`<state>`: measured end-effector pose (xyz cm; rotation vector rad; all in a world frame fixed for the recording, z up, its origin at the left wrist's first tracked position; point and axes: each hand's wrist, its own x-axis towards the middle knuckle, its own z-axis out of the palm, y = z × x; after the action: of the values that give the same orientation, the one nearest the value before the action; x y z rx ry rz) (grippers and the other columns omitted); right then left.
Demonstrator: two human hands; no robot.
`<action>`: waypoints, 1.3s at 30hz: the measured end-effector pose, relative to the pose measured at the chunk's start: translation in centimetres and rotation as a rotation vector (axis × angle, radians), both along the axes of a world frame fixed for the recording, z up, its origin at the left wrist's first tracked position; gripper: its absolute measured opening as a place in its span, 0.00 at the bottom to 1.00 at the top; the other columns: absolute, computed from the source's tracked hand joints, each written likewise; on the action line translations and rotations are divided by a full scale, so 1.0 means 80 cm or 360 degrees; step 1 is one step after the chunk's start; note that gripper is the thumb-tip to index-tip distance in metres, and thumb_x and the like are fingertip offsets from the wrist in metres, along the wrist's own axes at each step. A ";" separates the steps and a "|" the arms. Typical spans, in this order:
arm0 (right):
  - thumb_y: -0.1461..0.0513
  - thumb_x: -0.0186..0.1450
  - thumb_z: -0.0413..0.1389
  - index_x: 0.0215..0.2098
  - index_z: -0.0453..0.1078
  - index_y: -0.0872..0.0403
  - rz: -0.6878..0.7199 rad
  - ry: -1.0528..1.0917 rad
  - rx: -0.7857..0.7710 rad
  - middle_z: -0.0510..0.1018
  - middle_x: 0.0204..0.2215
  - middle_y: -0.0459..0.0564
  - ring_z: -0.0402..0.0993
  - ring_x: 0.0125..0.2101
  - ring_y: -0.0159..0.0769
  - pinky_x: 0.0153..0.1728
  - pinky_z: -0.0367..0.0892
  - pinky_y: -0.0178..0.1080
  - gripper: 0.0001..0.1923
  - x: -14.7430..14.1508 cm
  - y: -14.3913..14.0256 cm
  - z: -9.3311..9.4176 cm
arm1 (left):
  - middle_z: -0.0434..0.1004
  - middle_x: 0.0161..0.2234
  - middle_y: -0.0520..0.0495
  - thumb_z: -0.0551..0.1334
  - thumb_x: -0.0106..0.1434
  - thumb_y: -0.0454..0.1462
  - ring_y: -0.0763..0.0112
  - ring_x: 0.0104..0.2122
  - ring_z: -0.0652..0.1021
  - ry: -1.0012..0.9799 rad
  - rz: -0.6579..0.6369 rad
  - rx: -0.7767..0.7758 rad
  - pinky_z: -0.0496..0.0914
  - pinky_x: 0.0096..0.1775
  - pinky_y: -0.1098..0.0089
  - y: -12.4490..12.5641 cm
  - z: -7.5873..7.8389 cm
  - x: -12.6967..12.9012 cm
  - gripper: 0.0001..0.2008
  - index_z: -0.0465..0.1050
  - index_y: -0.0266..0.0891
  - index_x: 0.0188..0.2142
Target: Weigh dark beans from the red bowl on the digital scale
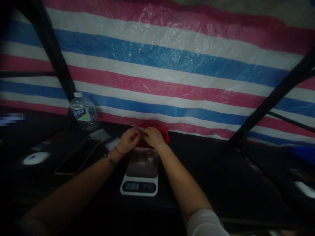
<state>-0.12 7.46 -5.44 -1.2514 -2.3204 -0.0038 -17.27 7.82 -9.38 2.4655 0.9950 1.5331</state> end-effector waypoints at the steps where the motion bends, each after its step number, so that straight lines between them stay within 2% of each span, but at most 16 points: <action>1: 0.63 0.64 0.56 0.47 0.73 0.52 -0.0042 0.0021 -0.0013 0.77 0.38 0.51 0.72 0.40 0.37 0.44 0.64 0.38 0.14 0.001 0.000 0.000 | 0.77 0.39 0.44 0.58 0.58 0.35 0.64 0.40 0.76 0.0075 -0.0012 0.0084 0.69 0.45 0.63 0.001 0.002 -0.003 0.09 0.73 0.38 0.38; 4: 0.62 0.60 0.60 0.46 0.73 0.53 -0.0073 0.0084 -0.0059 0.76 0.37 0.50 0.71 0.39 0.37 0.43 0.65 0.39 0.14 0.002 0.000 -0.001 | 0.68 0.56 0.40 0.62 0.52 0.36 0.54 0.56 0.67 0.0322 0.0036 0.0180 0.58 0.57 0.54 0.004 0.005 -0.011 0.28 0.67 0.39 0.54; 6: 0.61 0.59 0.62 0.45 0.74 0.53 0.0001 0.0136 -0.0095 0.76 0.39 0.50 0.70 0.41 0.38 0.44 0.65 0.39 0.15 0.003 0.000 -0.004 | 0.64 0.59 0.39 0.64 0.50 0.39 0.51 0.59 0.64 0.0433 0.0084 0.0117 0.53 0.60 0.51 0.006 0.005 -0.013 0.36 0.61 0.40 0.59; 8: 0.62 0.57 0.63 0.46 0.73 0.53 0.0109 0.0184 -0.0143 0.75 0.41 0.50 0.70 0.42 0.37 0.45 0.65 0.39 0.17 0.001 -0.001 -0.005 | 0.66 0.58 0.39 0.66 0.50 0.43 0.50 0.58 0.65 0.0484 0.0106 0.0030 0.51 0.60 0.51 0.007 0.004 -0.013 0.38 0.60 0.40 0.60; 10: 0.64 0.57 0.62 0.45 0.74 0.53 0.0226 0.0217 -0.0189 0.74 0.41 0.50 0.70 0.41 0.36 0.45 0.65 0.39 0.16 0.000 -0.001 -0.003 | 0.70 0.54 0.40 0.66 0.50 0.45 0.51 0.55 0.68 0.0503 0.0116 -0.0045 0.51 0.60 0.51 0.007 0.005 -0.013 0.37 0.62 0.41 0.59; 12: 0.67 0.58 0.60 0.40 0.75 0.54 0.0297 0.0282 -0.0191 0.74 0.38 0.49 0.70 0.40 0.34 0.44 0.65 0.38 0.11 0.002 -0.002 0.005 | 0.74 0.50 0.41 0.66 0.50 0.45 0.53 0.52 0.70 0.0510 0.0116 -0.0103 0.52 0.59 0.51 0.005 0.007 -0.012 0.32 0.67 0.42 0.54; 15: 0.66 0.62 0.55 0.34 0.74 0.56 0.0179 0.0471 -0.0106 0.73 0.33 0.48 0.70 0.36 0.34 0.43 0.65 0.39 0.05 0.018 -0.007 0.021 | 0.76 0.46 0.42 0.67 0.48 0.45 0.54 0.48 0.73 0.0469 0.0156 -0.0159 0.56 0.57 0.53 0.005 0.007 -0.011 0.27 0.70 0.41 0.48; 17: 0.62 0.65 0.52 0.34 0.73 0.56 0.0092 0.0605 -0.0146 0.74 0.33 0.49 0.70 0.36 0.35 0.42 0.66 0.41 0.08 0.037 -0.018 0.025 | 0.76 0.45 0.42 0.68 0.47 0.45 0.54 0.47 0.73 0.0426 0.0190 -0.0172 0.58 0.56 0.53 0.006 0.005 -0.011 0.27 0.70 0.40 0.47; 18: 0.59 0.65 0.52 0.36 0.73 0.56 0.0113 0.0664 -0.0246 0.75 0.34 0.50 0.71 0.37 0.36 0.42 0.67 0.41 0.10 0.048 -0.026 0.023 | 0.76 0.45 0.41 0.68 0.47 0.45 0.54 0.47 0.74 0.0415 0.0190 -0.0176 0.59 0.56 0.54 0.008 0.004 -0.011 0.27 0.70 0.39 0.47; 20: 0.56 0.62 0.57 0.45 0.71 0.54 0.0249 0.0781 -0.0483 0.75 0.43 0.52 0.73 0.42 0.38 0.45 0.67 0.42 0.15 0.071 -0.046 0.010 | 0.76 0.46 0.41 0.68 0.48 0.45 0.54 0.47 0.74 0.0405 0.0164 -0.0187 0.62 0.54 0.56 0.011 0.001 -0.011 0.27 0.70 0.39 0.48; 22: 0.56 0.56 0.64 0.53 0.67 0.52 0.0361 0.0726 -0.0664 0.72 0.51 0.54 0.70 0.50 0.41 0.51 0.64 0.44 0.27 0.089 -0.067 -0.011 | 0.76 0.46 0.41 0.68 0.49 0.45 0.55 0.47 0.75 0.0405 0.0130 -0.0207 0.64 0.52 0.58 0.013 -0.002 -0.011 0.27 0.70 0.38 0.48; 24: 0.55 0.52 0.67 0.55 0.66 0.51 0.0292 0.0634 -0.0705 0.71 0.53 0.55 0.68 0.53 0.43 0.55 0.61 0.47 0.34 0.097 -0.084 -0.031 | 0.76 0.46 0.41 0.68 0.49 0.46 0.55 0.46 0.75 0.0412 0.0113 -0.0245 0.65 0.50 0.60 0.014 -0.004 -0.011 0.28 0.70 0.38 0.48; 27: 0.56 0.51 0.67 0.51 0.68 0.52 0.0164 0.0530 -0.0628 0.73 0.51 0.55 0.68 0.52 0.44 0.55 0.60 0.49 0.31 0.091 -0.099 -0.050 | 0.77 0.46 0.41 0.70 0.46 0.52 0.54 0.46 0.75 0.0444 0.0145 -0.0321 0.65 0.49 0.59 0.014 -0.006 -0.010 0.33 0.71 0.39 0.49; 32: 0.58 0.54 0.65 0.43 0.72 0.53 0.0167 0.0533 -0.0503 0.75 0.45 0.52 0.70 0.48 0.42 0.52 0.62 0.48 0.19 0.071 -0.099 -0.052 | 0.76 0.48 0.40 0.69 0.46 0.54 0.51 0.49 0.74 0.0486 0.0155 -0.0370 0.62 0.50 0.57 0.011 -0.005 -0.007 0.35 0.70 0.39 0.51; 39: 0.59 0.54 0.63 0.43 0.69 0.54 0.0219 0.1118 -0.0685 0.77 0.41 0.51 0.75 0.42 0.38 0.47 0.68 0.43 0.19 0.067 -0.074 -0.049 | 0.77 0.47 0.41 0.68 0.49 0.52 0.53 0.48 0.74 0.0513 0.0010 -0.0389 0.62 0.50 0.59 0.004 0.003 -0.005 0.30 0.72 0.39 0.48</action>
<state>5.23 1.55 -9.36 -1.0412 -1.8137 0.8769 -17.65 8.11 -9.18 2.5758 1.1559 0.9616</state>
